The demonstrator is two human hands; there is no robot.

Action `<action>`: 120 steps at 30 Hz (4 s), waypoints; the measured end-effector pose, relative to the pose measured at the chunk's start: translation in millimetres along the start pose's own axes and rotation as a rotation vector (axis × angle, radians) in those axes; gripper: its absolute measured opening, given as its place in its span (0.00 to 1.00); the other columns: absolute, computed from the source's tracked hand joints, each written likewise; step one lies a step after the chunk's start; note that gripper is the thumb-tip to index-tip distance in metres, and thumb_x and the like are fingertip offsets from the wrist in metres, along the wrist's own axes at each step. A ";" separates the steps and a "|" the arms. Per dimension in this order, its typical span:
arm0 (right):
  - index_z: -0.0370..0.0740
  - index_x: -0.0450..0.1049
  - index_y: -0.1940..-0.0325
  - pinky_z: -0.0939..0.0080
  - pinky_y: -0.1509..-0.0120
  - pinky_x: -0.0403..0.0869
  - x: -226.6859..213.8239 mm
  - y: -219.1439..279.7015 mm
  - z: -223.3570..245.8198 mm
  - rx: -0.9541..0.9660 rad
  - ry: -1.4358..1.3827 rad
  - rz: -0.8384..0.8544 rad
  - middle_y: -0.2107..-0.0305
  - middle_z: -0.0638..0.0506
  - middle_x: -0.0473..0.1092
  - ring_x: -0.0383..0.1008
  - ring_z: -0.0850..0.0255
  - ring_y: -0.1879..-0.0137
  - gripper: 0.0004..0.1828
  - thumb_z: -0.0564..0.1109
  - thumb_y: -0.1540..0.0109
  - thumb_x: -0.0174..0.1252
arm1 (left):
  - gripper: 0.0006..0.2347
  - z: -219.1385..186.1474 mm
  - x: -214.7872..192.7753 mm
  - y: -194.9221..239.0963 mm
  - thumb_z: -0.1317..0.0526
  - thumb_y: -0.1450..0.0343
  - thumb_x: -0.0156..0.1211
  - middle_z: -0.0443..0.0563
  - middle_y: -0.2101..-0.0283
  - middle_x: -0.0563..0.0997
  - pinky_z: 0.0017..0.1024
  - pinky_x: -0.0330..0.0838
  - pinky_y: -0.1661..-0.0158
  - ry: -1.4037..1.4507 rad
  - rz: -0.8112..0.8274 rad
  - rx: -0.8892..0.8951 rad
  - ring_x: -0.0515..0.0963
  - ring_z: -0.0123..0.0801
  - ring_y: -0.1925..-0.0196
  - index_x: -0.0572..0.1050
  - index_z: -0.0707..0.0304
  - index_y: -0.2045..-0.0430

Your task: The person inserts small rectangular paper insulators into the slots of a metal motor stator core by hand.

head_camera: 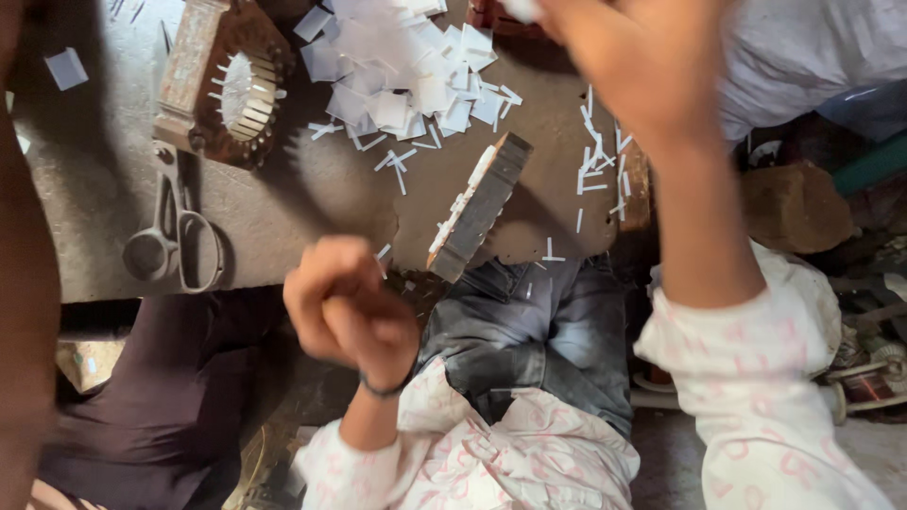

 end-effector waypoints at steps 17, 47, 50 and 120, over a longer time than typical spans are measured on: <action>0.35 0.77 0.67 0.68 0.59 0.76 -20.5 160.2 87.8 0.474 -0.324 -0.003 0.71 0.50 0.77 0.80 0.64 0.66 0.06 0.30 0.43 0.66 | 0.08 -48.1 74.4 38.4 0.73 0.33 0.70 0.54 0.62 0.83 0.24 0.76 0.64 -0.135 0.828 -0.281 0.84 0.34 0.65 0.81 0.67 0.62; 0.35 0.80 0.57 0.62 0.57 0.77 14.5 112.0 74.8 0.218 -0.065 -0.076 0.61 0.46 0.78 0.82 0.56 0.59 0.07 0.34 0.38 0.69 | 0.20 -37.9 69.2 -30.4 0.49 0.13 0.43 0.52 0.57 0.79 0.30 0.71 0.51 -0.415 0.671 0.089 0.79 0.39 0.58 0.66 0.68 0.36; 0.34 0.80 0.55 0.62 0.55 0.78 18.6 108.9 71.6 0.226 -0.122 -0.065 0.59 0.46 0.78 0.82 0.56 0.57 0.07 0.34 0.37 0.68 | 0.20 -19.1 80.2 -21.0 0.49 0.13 0.40 0.49 0.67 0.73 0.26 0.68 0.59 -0.332 0.718 -0.087 0.74 0.33 0.66 0.66 0.67 0.34; 0.37 0.77 0.59 0.58 0.60 0.75 28.5 91.7 59.7 0.289 0.067 -0.077 0.67 0.49 0.77 0.80 0.54 0.63 0.13 0.40 0.42 0.74 | 0.20 -9.8 97.0 -28.2 0.48 0.13 0.36 0.46 0.74 0.75 0.21 0.65 0.71 -0.181 0.807 -0.349 0.73 0.22 0.76 0.69 0.67 0.40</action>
Point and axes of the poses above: each hand's wrist, its own y-axis away from the middle knuckle, its own x-axis out of the palm, z = x × y, the point moved 7 cm from there along -y, towards the middle knuckle
